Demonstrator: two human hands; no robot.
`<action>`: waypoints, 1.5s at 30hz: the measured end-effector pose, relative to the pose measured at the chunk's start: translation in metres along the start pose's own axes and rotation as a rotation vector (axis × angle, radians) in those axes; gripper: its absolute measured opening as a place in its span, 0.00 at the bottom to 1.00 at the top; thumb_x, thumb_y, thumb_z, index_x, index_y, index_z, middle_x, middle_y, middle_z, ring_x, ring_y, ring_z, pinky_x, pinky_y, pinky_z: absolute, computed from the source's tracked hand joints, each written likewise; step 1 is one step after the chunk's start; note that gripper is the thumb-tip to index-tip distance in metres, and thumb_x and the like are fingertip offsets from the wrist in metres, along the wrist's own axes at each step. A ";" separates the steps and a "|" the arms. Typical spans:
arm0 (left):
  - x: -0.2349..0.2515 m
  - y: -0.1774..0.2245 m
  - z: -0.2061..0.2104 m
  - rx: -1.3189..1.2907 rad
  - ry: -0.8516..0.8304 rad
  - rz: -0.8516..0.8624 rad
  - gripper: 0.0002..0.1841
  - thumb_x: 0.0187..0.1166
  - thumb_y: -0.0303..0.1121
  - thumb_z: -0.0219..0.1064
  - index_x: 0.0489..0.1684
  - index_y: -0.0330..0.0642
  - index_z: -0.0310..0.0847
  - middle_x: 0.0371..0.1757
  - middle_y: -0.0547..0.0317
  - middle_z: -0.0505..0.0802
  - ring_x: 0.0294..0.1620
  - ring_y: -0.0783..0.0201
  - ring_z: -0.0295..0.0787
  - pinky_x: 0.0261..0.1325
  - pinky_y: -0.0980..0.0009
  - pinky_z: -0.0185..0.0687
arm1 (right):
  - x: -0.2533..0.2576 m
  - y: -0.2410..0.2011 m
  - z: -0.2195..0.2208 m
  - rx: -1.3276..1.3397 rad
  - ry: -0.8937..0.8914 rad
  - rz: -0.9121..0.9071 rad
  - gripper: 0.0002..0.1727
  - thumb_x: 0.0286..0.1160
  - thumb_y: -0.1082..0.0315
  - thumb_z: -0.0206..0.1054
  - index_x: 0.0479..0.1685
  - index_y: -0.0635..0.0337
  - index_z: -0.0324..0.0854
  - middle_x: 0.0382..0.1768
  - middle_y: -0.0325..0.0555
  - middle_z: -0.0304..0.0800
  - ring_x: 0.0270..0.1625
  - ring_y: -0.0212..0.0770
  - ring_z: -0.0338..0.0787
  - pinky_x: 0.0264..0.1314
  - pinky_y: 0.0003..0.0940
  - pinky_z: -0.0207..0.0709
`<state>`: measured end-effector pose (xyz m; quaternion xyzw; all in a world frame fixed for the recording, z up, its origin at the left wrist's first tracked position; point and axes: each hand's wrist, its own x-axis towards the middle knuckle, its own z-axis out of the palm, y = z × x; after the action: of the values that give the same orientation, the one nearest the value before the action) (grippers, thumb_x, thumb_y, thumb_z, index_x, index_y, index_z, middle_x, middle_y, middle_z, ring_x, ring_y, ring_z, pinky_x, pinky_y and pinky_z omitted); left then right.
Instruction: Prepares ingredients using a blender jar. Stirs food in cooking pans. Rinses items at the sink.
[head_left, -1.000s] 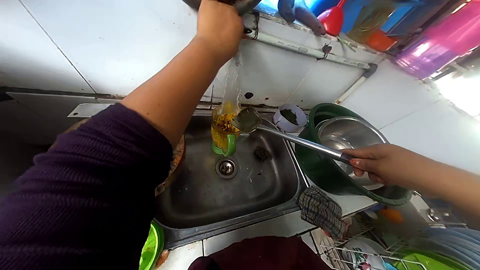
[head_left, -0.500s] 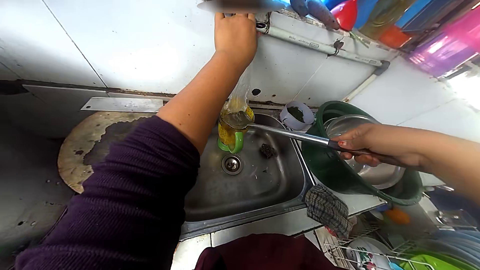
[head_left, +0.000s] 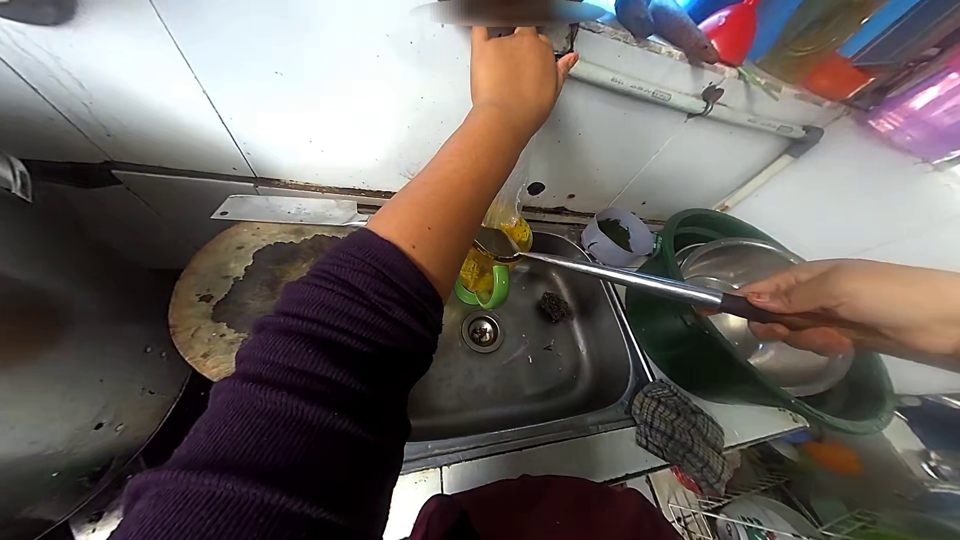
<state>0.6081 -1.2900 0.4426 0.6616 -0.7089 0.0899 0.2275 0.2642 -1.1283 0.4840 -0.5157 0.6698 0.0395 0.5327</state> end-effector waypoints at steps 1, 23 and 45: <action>0.000 0.002 0.000 -0.002 0.003 -0.005 0.37 0.92 0.60 0.35 0.67 0.36 0.82 0.70 0.40 0.86 0.72 0.41 0.83 0.80 0.32 0.56 | 0.000 0.001 -0.001 -0.016 0.032 -0.019 0.18 0.94 0.68 0.41 0.55 0.57 0.79 0.26 0.37 0.77 0.14 0.21 0.69 0.14 0.11 0.62; -0.004 0.006 0.007 -0.045 0.052 -0.047 0.35 0.91 0.58 0.36 0.65 0.39 0.82 0.68 0.42 0.86 0.64 0.43 0.86 0.73 0.33 0.61 | 0.029 0.032 0.068 -0.576 0.573 -0.072 0.19 0.91 0.60 0.61 0.76 0.44 0.84 0.51 0.46 0.95 0.51 0.46 0.91 0.60 0.56 0.80; -0.031 -0.034 0.033 -0.671 0.303 -0.040 0.29 0.85 0.40 0.45 0.87 0.55 0.71 0.77 0.43 0.80 0.80 0.49 0.72 0.83 0.39 0.49 | 0.011 0.098 0.110 -0.386 0.867 -0.164 0.17 0.80 0.69 0.71 0.67 0.52 0.85 0.52 0.53 0.94 0.52 0.56 0.92 0.54 0.70 0.79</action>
<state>0.6354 -1.2805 0.3939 0.5430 -0.6442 -0.0550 0.5358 0.2677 -1.0239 0.3800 -0.6254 0.7676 -0.0976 0.1002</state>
